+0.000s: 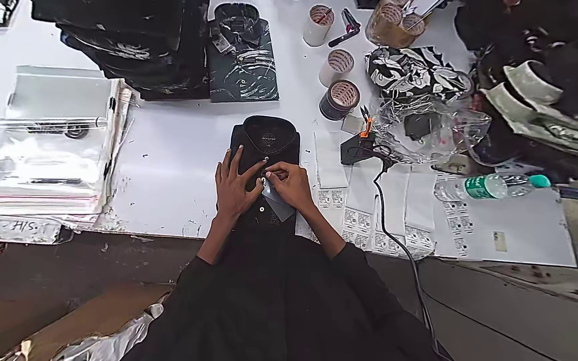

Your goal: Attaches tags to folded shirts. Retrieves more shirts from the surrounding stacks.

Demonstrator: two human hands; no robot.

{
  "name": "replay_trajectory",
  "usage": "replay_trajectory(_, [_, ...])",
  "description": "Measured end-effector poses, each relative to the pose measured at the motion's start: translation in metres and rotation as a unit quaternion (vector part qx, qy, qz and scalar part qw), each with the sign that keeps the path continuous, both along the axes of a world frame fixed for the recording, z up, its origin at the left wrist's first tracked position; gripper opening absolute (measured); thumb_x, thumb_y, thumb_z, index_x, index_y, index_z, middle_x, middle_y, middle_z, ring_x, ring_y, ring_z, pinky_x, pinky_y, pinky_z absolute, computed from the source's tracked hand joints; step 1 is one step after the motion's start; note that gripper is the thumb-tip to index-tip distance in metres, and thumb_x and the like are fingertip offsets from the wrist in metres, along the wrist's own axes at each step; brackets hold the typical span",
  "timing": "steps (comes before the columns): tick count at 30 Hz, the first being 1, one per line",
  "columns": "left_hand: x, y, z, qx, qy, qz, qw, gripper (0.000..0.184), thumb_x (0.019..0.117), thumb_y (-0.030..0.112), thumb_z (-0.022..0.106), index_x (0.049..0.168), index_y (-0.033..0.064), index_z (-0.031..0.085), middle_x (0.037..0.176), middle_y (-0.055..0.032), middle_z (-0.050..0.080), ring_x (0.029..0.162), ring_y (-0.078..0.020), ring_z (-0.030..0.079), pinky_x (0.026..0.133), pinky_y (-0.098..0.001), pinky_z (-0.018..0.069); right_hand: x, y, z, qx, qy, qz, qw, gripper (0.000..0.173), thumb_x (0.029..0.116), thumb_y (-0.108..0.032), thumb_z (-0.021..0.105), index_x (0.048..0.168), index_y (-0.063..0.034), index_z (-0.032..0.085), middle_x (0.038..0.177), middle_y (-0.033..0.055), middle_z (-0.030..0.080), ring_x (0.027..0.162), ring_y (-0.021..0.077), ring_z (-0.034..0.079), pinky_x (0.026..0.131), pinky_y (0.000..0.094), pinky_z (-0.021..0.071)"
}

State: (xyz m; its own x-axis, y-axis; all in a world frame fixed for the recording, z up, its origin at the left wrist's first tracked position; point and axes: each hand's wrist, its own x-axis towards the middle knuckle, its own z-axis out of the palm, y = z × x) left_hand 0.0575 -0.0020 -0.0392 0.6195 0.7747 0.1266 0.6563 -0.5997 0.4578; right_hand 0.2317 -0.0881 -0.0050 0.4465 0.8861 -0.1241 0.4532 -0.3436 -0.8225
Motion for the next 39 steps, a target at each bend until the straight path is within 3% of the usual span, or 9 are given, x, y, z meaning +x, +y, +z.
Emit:
replay_trajectory(8, [0.003,-0.001,0.000,-0.006,0.020,0.012,1.000,0.040,0.1033,0.057,0.038,0.140,0.0598,0.052,0.172,0.0059,0.017,0.160,-0.0291,0.004,0.124,-0.0642,0.0101,-0.002,0.015,0.032,-0.078,-0.167,0.168,0.968,0.010,0.0953,-0.014,0.067,0.097,-0.0086,0.075,0.090,0.0110,0.071,0.091,0.0299,0.069,0.081,0.0520,0.0535])
replay_trajectory(14, [0.003,0.001,-0.004,-0.002,0.010,0.012,1.000,0.039,0.1050,0.055,0.037,0.141,0.0601,0.052,0.172,0.0058,0.016,0.160,-0.0290,0.004,0.124,-0.0647,0.0082,0.014,0.018,0.047,-0.182,-0.080,0.258,0.946,0.014,0.0949,-0.025,0.070,0.098,-0.0138,0.078,0.089,0.0044,0.074,0.088,0.0212,0.069,0.085,0.0483,0.0518])
replay_trajectory(17, [0.001,0.000,-0.007,0.005,-0.011,-0.003,1.000,0.039,0.1051,0.053,0.039,0.141,0.0581,0.053,0.171,0.0029,0.020,0.159,-0.0286,0.007,0.125,-0.0617,0.0114,0.012,0.002,0.036,-0.132,-0.065,0.200,0.969,0.018,0.0974,-0.030,0.068,0.102,-0.0169,0.079,0.094,0.0007,0.076,0.092,0.0167,0.070,0.089,0.0454,0.0519])
replay_trajectory(22, [-0.002,0.002,-0.009,-0.003,-0.041,-0.013,0.999,0.039,0.1026,0.053,0.042,0.140,0.0568,0.055,0.171,0.0030,0.022,0.159,-0.0275,0.009,0.124,-0.0586,0.0156,0.006,-0.006,0.010,-0.039,-0.064,0.093,0.993,0.029,0.0993,-0.037,0.062,0.122,-0.0224,0.072,0.090,-0.0036,0.073,0.079,0.0124,0.067,0.076,0.0397,0.0552])
replay_trajectory(27, [0.000,0.004,-0.009,-0.006,-0.039,-0.017,0.999,0.041,0.1012,0.054,0.042,0.139,0.0574,0.055,0.170,0.0012,0.023,0.158,-0.0294,0.010,0.122,-0.0592,0.0176,-0.005,0.007,0.004,-0.008,-0.150,0.140,0.979,0.022,0.1006,-0.031,0.062,0.107,-0.0124,0.072,0.093,0.0065,0.069,0.087,0.0222,0.068,0.080,0.0446,0.0560])
replay_trajectory(31, [-0.002,0.006,-0.008,0.000,-0.052,-0.023,0.998,0.041,0.1019,0.051,0.040,0.139,0.0529,0.058,0.170,-0.0001,0.025,0.158,-0.0306,0.012,0.123,-0.0597,0.0171,0.018,0.006,0.018,0.036,0.117,0.114,0.986,0.018,0.1011,-0.024,0.066,0.109,-0.0080,0.069,0.087,0.0049,0.070,0.072,0.0133,0.068,0.068,0.0321,0.0594])
replay_trajectory(33, [0.000,0.002,-0.007,-0.005,-0.056,-0.026,0.998,0.042,0.1023,0.052,0.040,0.141,0.0521,0.057,0.170,-0.0013,0.025,0.158,-0.0327,0.013,0.122,-0.0620,0.0181,0.043,-0.022,0.035,0.074,0.206,0.118,0.969,0.020,0.1004,-0.021,0.067,0.110,-0.0041,0.068,0.092,0.0071,0.070,0.076,0.0142,0.068,0.069,0.0315,0.0597])
replay_trajectory(36, [-0.002,0.002,-0.005,-0.018,-0.056,-0.026,0.998,0.042,0.1018,0.055,0.042,0.142,0.0523,0.056,0.170,-0.0004,0.023,0.158,-0.0313,0.011,0.122,-0.0624,0.0174,0.086,-0.097,0.053,-0.031,0.040,0.130,0.990,0.030,0.0995,-0.037,0.065,0.106,-0.0087,0.074,0.097,0.0028,0.073,0.089,0.0110,0.069,0.082,0.0341,0.0582])
replay_trajectory(39, [0.000,0.003,-0.004,-0.015,-0.056,-0.019,0.998,0.041,0.1010,0.053,0.044,0.140,0.0530,0.057,0.170,0.0006,0.024,0.158,-0.0309,0.011,0.121,-0.0612,0.0191,0.111,-0.157,0.049,-0.180,-0.118,0.092,0.972,0.040,0.0959,-0.053,0.062,0.111,-0.0206,0.078,0.115,0.0030,0.073,0.109,0.0202,0.067,0.095,0.0466,0.0533])
